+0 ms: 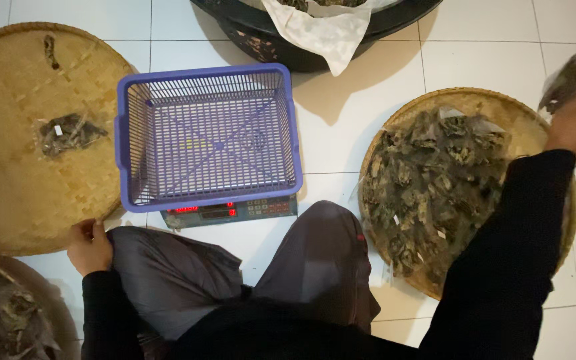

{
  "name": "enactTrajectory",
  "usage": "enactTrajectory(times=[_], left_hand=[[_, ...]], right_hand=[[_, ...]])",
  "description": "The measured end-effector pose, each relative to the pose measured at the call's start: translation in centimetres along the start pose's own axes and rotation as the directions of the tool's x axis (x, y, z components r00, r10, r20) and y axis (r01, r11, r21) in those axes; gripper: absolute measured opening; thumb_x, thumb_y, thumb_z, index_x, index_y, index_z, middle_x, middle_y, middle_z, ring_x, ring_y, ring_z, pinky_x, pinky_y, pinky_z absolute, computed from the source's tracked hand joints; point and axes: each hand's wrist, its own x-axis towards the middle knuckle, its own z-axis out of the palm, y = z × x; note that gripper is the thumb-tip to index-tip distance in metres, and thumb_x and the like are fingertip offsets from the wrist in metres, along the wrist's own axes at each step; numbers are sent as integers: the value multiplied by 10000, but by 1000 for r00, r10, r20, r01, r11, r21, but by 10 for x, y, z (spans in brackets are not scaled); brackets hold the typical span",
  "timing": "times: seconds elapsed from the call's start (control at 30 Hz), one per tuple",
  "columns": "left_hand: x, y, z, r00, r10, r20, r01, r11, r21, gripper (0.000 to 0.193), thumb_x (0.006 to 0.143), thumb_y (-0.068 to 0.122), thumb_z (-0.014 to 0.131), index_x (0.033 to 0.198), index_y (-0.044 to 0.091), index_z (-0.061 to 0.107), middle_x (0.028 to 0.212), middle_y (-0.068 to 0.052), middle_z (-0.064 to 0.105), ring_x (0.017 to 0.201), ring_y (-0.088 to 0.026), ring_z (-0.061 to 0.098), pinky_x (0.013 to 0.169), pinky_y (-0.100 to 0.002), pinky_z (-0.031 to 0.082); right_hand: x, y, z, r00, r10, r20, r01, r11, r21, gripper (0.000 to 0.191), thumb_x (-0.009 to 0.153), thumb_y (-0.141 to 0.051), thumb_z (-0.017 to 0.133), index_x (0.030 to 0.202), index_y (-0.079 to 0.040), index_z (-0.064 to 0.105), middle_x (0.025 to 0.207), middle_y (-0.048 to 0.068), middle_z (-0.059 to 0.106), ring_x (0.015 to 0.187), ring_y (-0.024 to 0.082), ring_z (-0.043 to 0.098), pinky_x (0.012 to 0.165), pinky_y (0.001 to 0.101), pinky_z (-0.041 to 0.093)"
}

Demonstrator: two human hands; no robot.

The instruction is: The person sits on the floor and weighs small plastic bags of dried seafood on a digital scale, placing each weighed bag into a blue basket. They take bags from bamboo trays, occasionally open a bag to add or remove pieces, and set finished bags on a tray.

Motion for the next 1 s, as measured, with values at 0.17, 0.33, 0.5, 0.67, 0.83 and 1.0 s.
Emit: enactTrajectory(times=[0.17, 0.33, 0.5, 0.67, 0.83, 1.0], left_hand=[[1, 1, 4, 998, -65, 16, 66, 996, -65, 243, 1061, 227, 726, 1141, -1, 706, 1044, -172, 743, 923, -292, 724, 831, -403, 555], [2, -4, 6, 999, -43, 23, 43, 999, -13, 234, 1068, 231, 729, 1117, 3, 720, 1043, -177, 745, 917, -308, 722, 835, -412, 553], [5, -9, 11, 999, -16, 46, 16, 1000, -12, 252, 1079, 254, 718, 1089, 2, 710, 1040, -184, 741, 935, -320, 726, 849, -421, 556], [11, -13, 18, 999, -9, 44, 12, 998, -55, 251, 1040, 261, 709, 1103, 18, 697, 1031, -179, 738, 952, -327, 727, 836, -435, 558], [46, -13, 33, 986, 103, 130, -107, 994, 22, 246, 948, 257, 733, 1087, 56, 705, 1067, -189, 723, 1018, -374, 687, 886, -469, 547], [101, 6, 58, 993, 78, 90, -83, 995, 62, 249, 983, 274, 665, 1175, 116, 671, 1093, -190, 682, 986, -414, 661, 829, -519, 530]], right_hand=[[-52, -11, 39, 967, 215, 138, -209, 976, -63, 104, 1083, 88, 489, 1029, 43, 565, 1104, 189, 630, 1079, 319, 644, 997, 431, 539], [-99, -15, 49, 972, 114, 204, -72, 977, -203, 174, 988, 109, 555, 1122, 39, 642, 1152, 268, 633, 1111, 478, 599, 958, 500, 488], [-84, -2, 47, 954, 212, 212, -117, 915, -387, 240, 941, 83, 572, 1180, 76, 597, 1199, 284, 595, 1169, 456, 561, 1048, 481, 470], [-77, -36, 45, 996, 48, 74, -27, 965, -262, 220, 1001, 25, 551, 1219, 40, 581, 1241, 224, 586, 1176, 379, 550, 1106, 448, 464], [-142, -164, 35, 1000, -9, 21, 8, 999, 41, 102, 1197, -36, 527, 1106, 9, 533, 1137, 199, 538, 1088, 360, 530, 1114, 474, 468], [-250, -291, 45, 986, 71, 150, -80, 995, 54, 47, 1141, -32, 556, 1150, 11, 571, 1144, 185, 604, 1023, 348, 553, 957, 474, 442]])
